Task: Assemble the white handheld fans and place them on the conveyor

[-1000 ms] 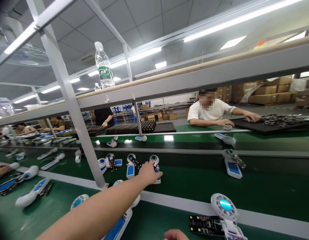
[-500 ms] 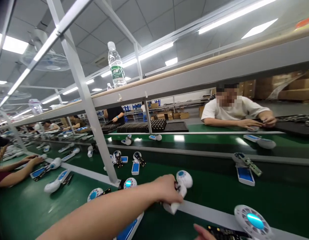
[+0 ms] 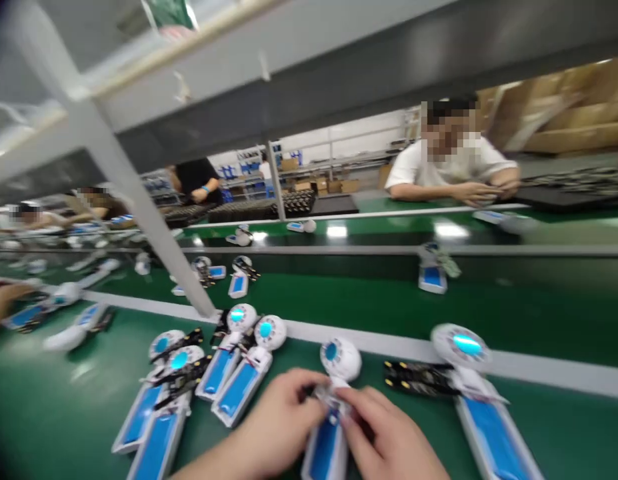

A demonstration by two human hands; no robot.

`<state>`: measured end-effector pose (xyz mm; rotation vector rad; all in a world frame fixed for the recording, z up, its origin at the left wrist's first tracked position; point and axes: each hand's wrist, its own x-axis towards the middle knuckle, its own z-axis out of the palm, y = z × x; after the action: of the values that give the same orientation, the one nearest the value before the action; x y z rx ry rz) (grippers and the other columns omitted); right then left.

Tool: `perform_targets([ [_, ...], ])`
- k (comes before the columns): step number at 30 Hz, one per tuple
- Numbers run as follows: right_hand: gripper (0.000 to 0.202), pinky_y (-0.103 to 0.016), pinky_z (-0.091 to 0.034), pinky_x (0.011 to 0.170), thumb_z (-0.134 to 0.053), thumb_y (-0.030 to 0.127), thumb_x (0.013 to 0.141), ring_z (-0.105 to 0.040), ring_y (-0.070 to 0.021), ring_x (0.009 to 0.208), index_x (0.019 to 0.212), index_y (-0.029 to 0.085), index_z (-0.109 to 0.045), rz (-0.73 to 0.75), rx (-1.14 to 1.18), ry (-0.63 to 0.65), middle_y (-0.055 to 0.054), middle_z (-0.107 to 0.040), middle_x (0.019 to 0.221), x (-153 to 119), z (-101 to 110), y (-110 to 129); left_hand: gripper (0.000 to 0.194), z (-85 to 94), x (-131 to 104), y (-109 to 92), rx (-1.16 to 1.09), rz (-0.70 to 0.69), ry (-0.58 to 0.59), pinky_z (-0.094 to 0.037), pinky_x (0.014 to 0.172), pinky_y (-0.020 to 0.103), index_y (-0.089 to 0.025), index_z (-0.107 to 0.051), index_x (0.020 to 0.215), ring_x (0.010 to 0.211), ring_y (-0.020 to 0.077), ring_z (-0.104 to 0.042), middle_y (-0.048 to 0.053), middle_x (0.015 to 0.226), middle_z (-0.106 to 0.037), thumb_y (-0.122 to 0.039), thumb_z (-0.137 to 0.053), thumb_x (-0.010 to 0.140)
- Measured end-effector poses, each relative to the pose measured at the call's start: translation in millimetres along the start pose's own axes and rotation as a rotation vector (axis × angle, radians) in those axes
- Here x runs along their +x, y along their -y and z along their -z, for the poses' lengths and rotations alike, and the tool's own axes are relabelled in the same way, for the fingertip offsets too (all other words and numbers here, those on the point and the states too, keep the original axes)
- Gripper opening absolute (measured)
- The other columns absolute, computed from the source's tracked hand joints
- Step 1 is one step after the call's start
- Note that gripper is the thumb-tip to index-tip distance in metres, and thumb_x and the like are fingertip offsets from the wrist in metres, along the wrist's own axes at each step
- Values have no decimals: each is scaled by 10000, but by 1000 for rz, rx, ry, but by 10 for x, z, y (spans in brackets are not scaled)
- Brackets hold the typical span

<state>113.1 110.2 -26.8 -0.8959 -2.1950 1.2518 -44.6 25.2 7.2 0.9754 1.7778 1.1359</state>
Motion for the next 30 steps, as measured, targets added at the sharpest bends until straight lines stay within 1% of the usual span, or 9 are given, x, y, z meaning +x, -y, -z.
perform_targets([
  [2, 287, -283, -523, 814, -530, 321, 906, -667, -199, 872, 1123, 304, -717, 17, 11, 75, -20, -709, 935, 1, 111, 157, 299, 7, 5, 5, -41, 26, -13, -497, 891, 360, -185, -749, 1049, 1003, 297, -658, 87, 1024, -751, -278, -641, 785],
  [6, 312, -252, -503, 786, -513, 177, 908, -650, -146, 833, 1090, 317, -724, 8, -24, 73, 10, -680, 897, -1, 166, 317, 301, 50, 2, 49, -61, 9, -4, -481, 941, 360, -211, -751, 1075, 1001, 289, -659, 85, 1075, -741, -322, -679, 805],
  [10, 293, -257, -502, 767, -552, 154, 878, -643, -146, 826, 1071, 289, -726, 26, -80, 72, 0, -671, 897, -41, 167, 307, 229, 54, -32, 59, -24, -63, -8, -464, 966, 338, -235, -788, 990, 1021, 287, -645, 81, 1073, -736, -314, -708, 791],
  [14, 285, -264, -506, 767, -538, 161, 877, -644, -155, 856, 1040, 292, -731, 125, -144, 126, -11, -669, 923, -42, 177, 287, 283, 50, -2, 91, -66, -9, 12, -512, 858, 328, -232, -785, 1014, 887, 270, -665, 70, 998, -750, -239, -736, 735],
  [19, 290, -277, -504, 742, -520, 134, 848, -639, -164, 826, 1029, 262, -708, 123, -212, 99, -9, -680, 893, -39, 183, 294, 289, 62, 24, 102, -21, 10, 50, -517, 808, 322, -234, -778, 1039, 855, 257, -675, 54, 976, -758, -203, -679, 770],
  [23, 234, -288, -506, 776, -505, 165, 876, -637, -167, 856, 1006, 240, -684, 71, -227, 49, -16, -674, 927, -43, 153, 286, 274, 64, -16, 81, -21, 8, 51, -518, 831, 317, -223, -772, 1040, 899, 250, -683, 55, 1019, -754, -197, -662, 790],
  [26, 221, -307, -516, 802, -499, 242, 904, -642, -178, 874, 1055, 234, -661, 41, -217, -11, -30, -670, 956, -30, 103, 248, 250, 44, -16, 60, -144, 20, 55, -526, 832, 315, -185, -771, 1002, 906, 249, -688, 58, 969, -759, -173, -653, 782],
  [28, 274, -297, -535, 798, -506, 328, 910, -651, -176, 867, 1134, 237, -633, -2, -138, -86, -37, -677, 981, -25, 62, 176, 199, 26, 40, 0, -271, 45, 9, -536, 768, 301, -154, -763, 943, 844, 238, -692, 59, 874, -755, -176, -653, 779],
  [30, 368, -281, -558, 791, -518, 432, 896, -671, -183, 865, 1188, 230, -611, -73, -10, -192, -51, -696, 1003, -34, 5, 42, 173, 30, 141, -130, -417, 61, -94, -532, 691, 279, -130, -735, 930, 753, 211, -686, 60, 799, -736, -189, -646, 793],
])
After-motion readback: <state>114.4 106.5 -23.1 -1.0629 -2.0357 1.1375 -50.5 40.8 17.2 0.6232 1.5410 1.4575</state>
